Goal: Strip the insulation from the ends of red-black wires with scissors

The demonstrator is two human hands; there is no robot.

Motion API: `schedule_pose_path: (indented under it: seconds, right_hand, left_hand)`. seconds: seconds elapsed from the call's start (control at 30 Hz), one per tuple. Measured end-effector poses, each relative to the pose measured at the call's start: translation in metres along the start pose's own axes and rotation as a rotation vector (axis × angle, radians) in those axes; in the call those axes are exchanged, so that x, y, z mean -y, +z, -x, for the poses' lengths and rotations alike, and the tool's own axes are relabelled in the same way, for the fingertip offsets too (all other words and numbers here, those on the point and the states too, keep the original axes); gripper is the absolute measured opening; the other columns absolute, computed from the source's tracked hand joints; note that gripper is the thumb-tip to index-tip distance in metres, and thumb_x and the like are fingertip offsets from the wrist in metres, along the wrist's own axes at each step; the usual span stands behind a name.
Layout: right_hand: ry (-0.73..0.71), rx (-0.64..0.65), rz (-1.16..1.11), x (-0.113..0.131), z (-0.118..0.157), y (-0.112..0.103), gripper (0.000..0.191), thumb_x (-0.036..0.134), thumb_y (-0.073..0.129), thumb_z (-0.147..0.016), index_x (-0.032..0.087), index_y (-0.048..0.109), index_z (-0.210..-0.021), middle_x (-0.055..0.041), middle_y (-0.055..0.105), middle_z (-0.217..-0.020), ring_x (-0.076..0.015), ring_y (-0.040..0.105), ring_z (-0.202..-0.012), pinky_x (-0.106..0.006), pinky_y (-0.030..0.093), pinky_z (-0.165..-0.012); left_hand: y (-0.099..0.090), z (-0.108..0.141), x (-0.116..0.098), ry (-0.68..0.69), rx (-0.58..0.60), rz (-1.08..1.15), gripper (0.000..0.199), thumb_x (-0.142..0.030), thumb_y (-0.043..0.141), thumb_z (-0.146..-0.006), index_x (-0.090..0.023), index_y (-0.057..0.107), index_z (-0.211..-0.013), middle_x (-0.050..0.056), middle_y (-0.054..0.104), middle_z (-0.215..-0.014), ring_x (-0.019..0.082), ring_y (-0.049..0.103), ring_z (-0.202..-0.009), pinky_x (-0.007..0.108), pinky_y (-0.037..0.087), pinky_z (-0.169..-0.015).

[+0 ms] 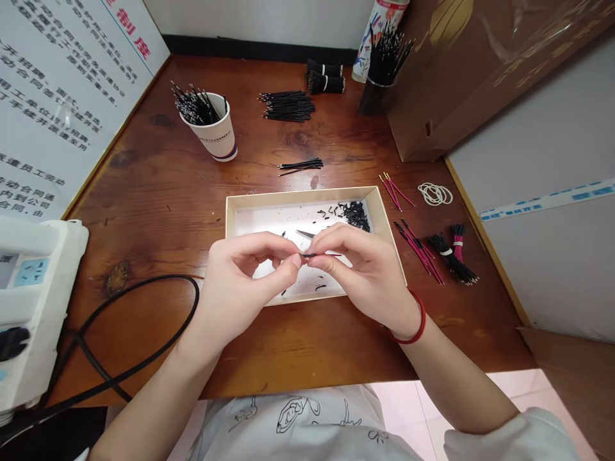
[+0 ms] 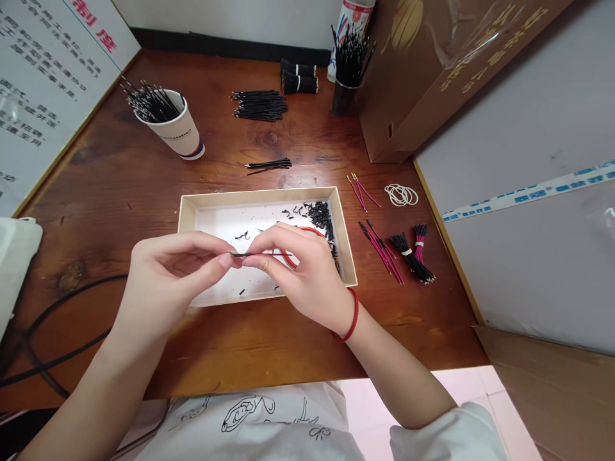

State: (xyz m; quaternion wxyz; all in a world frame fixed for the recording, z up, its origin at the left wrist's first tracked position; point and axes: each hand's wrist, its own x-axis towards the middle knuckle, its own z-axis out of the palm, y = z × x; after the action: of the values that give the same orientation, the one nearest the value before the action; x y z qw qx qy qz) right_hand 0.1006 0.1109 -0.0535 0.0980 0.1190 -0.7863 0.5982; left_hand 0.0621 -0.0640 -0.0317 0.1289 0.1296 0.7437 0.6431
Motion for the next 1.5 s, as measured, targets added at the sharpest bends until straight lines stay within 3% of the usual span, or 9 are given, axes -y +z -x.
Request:
schedule_pose_path:
  seconds: [0.2,0.37,0.53,0.83,1.07,1.27,1.5]
  right_hand:
    - [0.033,-0.015,-0.098,0.005,0.004,0.005,0.009,0.016,0.062,-0.092,0.021,0.066,-0.085,0.0025,0.067,-0.077,-0.0089,0.06,-0.065,-0.024,0.05,-0.059]
    - [0.131,-0.015,-0.25,0.01,0.004,0.008,0.01,0.017,0.063,-0.091,0.02,0.064,-0.082,0.0031,0.065,-0.076,-0.0058,0.058,-0.06,-0.02,0.05,-0.055]
    - [0.197,-0.036,-0.373,0.013,0.002,0.01,0.013,0.017,0.063,-0.09,0.018,0.062,-0.077,0.0038,0.063,-0.072,-0.0043,0.057,-0.056,-0.016,0.05,-0.051]
    - [0.178,-0.046,-0.082,0.013,0.005,0.008,0.003,0.019,0.066,-0.089,0.018,0.063,-0.088,0.0026,0.066,-0.071,-0.0088,0.061,-0.059,-0.022,0.047,-0.051]
    - [-0.09,-0.043,0.21,0.013,0.004,0.004,0.013,0.009,0.06,-0.091,0.019,0.062,-0.082,-0.0005,0.063,-0.081,-0.0119,0.058,-0.076,-0.028,0.048,-0.07]
    - [-0.102,-0.106,0.09,0.011,0.007,0.011,0.015,0.009,0.06,-0.09,0.022,0.062,-0.082,-0.0001,0.062,-0.08,-0.0141,0.058,-0.078,-0.03,0.049,-0.072]
    - [0.007,-0.209,-0.088,0.011,0.01,0.023,0.016,0.009,0.067,-0.084,0.022,0.066,-0.074,0.0021,0.063,-0.068,-0.0126,0.056,-0.067,-0.028,0.047,-0.062]
  left_hand:
    - [-0.003,-0.002,0.003,-0.083,0.159,0.266,0.007,-0.021,0.068,-0.085,-0.021,0.074,-0.081,-0.002,0.073,-0.074,0.011,0.069,-0.073,0.019,0.057,-0.071]
    - [0.001,-0.003,0.002,-0.093,0.116,0.261,0.004,-0.017,0.075,-0.079,-0.02,0.074,-0.076,-0.003,0.074,-0.071,0.009,0.069,-0.068,0.015,0.056,-0.067]
    - [0.002,-0.002,0.007,-0.089,0.078,0.264,0.004,-0.02,0.076,-0.08,-0.02,0.075,-0.076,-0.001,0.074,-0.071,0.012,0.07,-0.068,0.02,0.058,-0.068]
    - [-0.009,-0.005,-0.002,-0.131,0.191,0.086,0.013,-0.028,0.07,-0.083,-0.018,0.07,-0.074,0.003,0.069,-0.07,0.016,0.067,-0.071,0.026,0.056,-0.069]
    - [-0.011,-0.007,-0.007,-0.174,0.382,0.036,0.022,-0.028,0.058,-0.088,-0.019,0.061,-0.068,-0.001,0.057,-0.063,0.013,0.055,-0.06,0.024,0.048,-0.06]
    - [-0.007,-0.006,-0.003,-0.251,0.348,0.22,0.022,-0.023,0.059,-0.082,-0.02,0.064,-0.061,-0.002,0.055,-0.054,0.01,0.05,-0.051,0.024,0.043,-0.054]
    - [-0.002,-0.008,-0.006,-0.474,0.39,0.447,0.016,-0.021,0.062,-0.066,-0.02,0.063,-0.05,-0.003,0.05,-0.042,0.009,0.042,-0.039,0.024,0.036,-0.041]
